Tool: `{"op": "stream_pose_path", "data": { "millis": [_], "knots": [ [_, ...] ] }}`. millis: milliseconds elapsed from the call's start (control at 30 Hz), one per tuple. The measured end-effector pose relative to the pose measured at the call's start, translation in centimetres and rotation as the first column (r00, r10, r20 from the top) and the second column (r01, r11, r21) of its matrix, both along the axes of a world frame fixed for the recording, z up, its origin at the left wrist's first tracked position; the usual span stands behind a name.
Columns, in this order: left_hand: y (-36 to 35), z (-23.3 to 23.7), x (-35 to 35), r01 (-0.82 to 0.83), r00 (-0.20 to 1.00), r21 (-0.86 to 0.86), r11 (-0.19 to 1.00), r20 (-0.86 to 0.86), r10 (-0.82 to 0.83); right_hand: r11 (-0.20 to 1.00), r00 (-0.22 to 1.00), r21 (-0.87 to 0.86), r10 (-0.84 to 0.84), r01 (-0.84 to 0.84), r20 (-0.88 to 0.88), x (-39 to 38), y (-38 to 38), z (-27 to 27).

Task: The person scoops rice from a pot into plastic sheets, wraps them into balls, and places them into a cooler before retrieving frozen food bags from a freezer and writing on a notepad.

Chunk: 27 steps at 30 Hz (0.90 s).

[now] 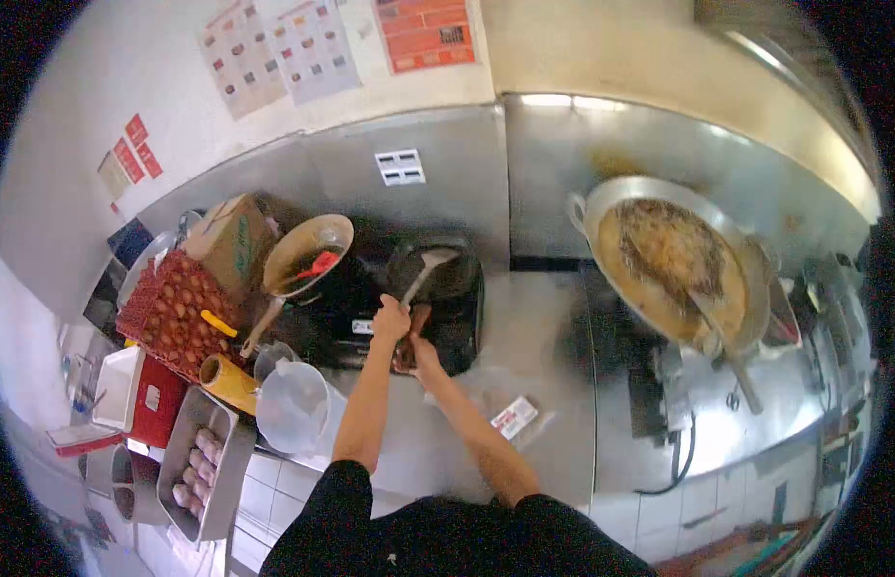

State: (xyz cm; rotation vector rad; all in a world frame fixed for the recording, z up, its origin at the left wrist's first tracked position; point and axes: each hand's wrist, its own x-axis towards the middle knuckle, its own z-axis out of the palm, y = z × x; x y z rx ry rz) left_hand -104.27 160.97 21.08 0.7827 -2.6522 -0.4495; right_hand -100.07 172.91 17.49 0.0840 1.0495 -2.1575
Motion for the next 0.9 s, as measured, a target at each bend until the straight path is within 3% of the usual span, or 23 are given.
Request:
{"op": "stream_pose_path", "data": {
  "millis": [33, 67, 167, 200, 267, 300, 367, 400, 433, 500, 533, 567, 633, 667, 700, 767, 800, 900],
  "knots": [
    [1.5, 2.6, 1.3, 0.099, 0.991, 0.017, 0.995, -0.097, -0.097, 0.999, 0.999, 0.034, -0.036, 0.036, 0.001, -0.9, -1.0, -1.5],
    [2.7, 4.4, 2.6, 0.198, 0.963, 0.021, 0.98, -0.191, -0.19, 0.996, 0.995, 0.012, -0.091, 0.091, 0.036, 0.6, -0.1, 0.5],
    [4.9, 5.5, 5.2, 0.113, 0.936, 0.059, 0.992, -0.34, -0.086, 0.993, 0.992, 0.049, -0.099, 0.103, -0.079, 1.3, 1.2, 0.9],
    [5.6, 5.1, 6.8, 0.086, 0.943, 0.077, 0.993, -0.328, -0.056, 0.983, 0.965, 0.126, -0.096, 0.13, -0.246, 1.0, 0.5, -1.7],
    [5.8, 5.5, 7.7, 0.047, 0.926, 0.129, 0.991, -0.376, 0.005, 0.982, 0.97, 0.142, -0.086, 0.121, -0.228, 0.7, -0.3, -4.1],
    [5.5, 4.9, 7.8, 0.04, 0.924, 0.137, 0.99, -0.382, 0.016, 0.978, 0.971, 0.157, -0.099, 0.135, -0.218, 0.4, -0.2, -4.2],
    [4.7, 2.5, 8.3, 0.124, 0.86, 0.317, 0.94, -0.507, 0.057, 0.983, 0.957, 0.129, -0.088, 0.127, -0.275, 0.6, -0.4, -4.9],
    [2.5, -2.3, 7.3, 0.126, 0.803, 0.224, 0.966, -0.594, 0.033, 0.976, 0.957, 0.173, -0.081, 0.133, -0.28, 0.5, -0.8, -5.0],
    [2.6, -2.9, 7.4, 0.138, 0.8, 0.23, 0.963, -0.599, 0.028, 0.966, 0.956, 0.216, -0.076, 0.14, -0.283, 0.2, -1.1, -5.2],
    [2.9, -2.4, 8.9, 0.212, 0.862, 0.447, 0.869, -0.505, 0.05, 0.963, 0.957, 0.218, -0.098, 0.161, -0.273, 0.3, -0.9, -5.3],
    [3.0, -1.7, 9.2, 0.159, 0.902, 0.571, 0.805, -0.416, 0.117, 0.962, 0.959, 0.214, -0.112, 0.17, -0.259, 1.1, -0.8, -5.5],
    [2.6, -2.0, 9.9, 0.16, 0.903, 0.579, 0.799, -0.414, 0.118, 0.961, 0.959, 0.209, -0.128, 0.184, -0.252, 1.4, -0.8, -5.2],
    [2.6, -2.6, 10.4, 0.112, 0.926, 0.783, 0.611, -0.305, 0.221, 0.962, 0.964, 0.203, -0.134, 0.182, -0.229, 1.0, -0.4, -4.4],
    [3.9, 0.3, 11.7, 0.044, 0.948, 0.873, 0.485, -0.189, 0.255, 0.967, 0.971, 0.184, -0.14, 0.176, -0.192, 1.2, -0.1, -4.1],
    [3.9, -0.8, 11.6, 0.037, 0.95, 0.883, 0.468, -0.176, 0.258, 0.963, 0.973, 0.204, -0.137, 0.175, -0.186, 1.6, 0.2, -3.0],
    [4.2, -3.6, 11.8, 0.125, 0.865, 0.476, 0.87, -0.483, 0.139, 0.943, 0.97, 0.259, -0.168, 0.21, -0.177, 2.2, 0.3, -1.5],
    [5.4, 0.8, 12.7, 0.021, 0.927, 0.595, 0.804, -0.312, 0.206, 0.869, 0.924, 0.372, -0.21, 0.327, -0.321, 1.4, -0.5, -4.1],
    [6.2, 3.1, 13.5, 0.129, 0.895, 0.67, 0.731, -0.396, 0.204, 0.857, 0.912, 0.376, -0.224, 0.352, -0.343, 1.1, -0.7, -4.3]
  ]
}}
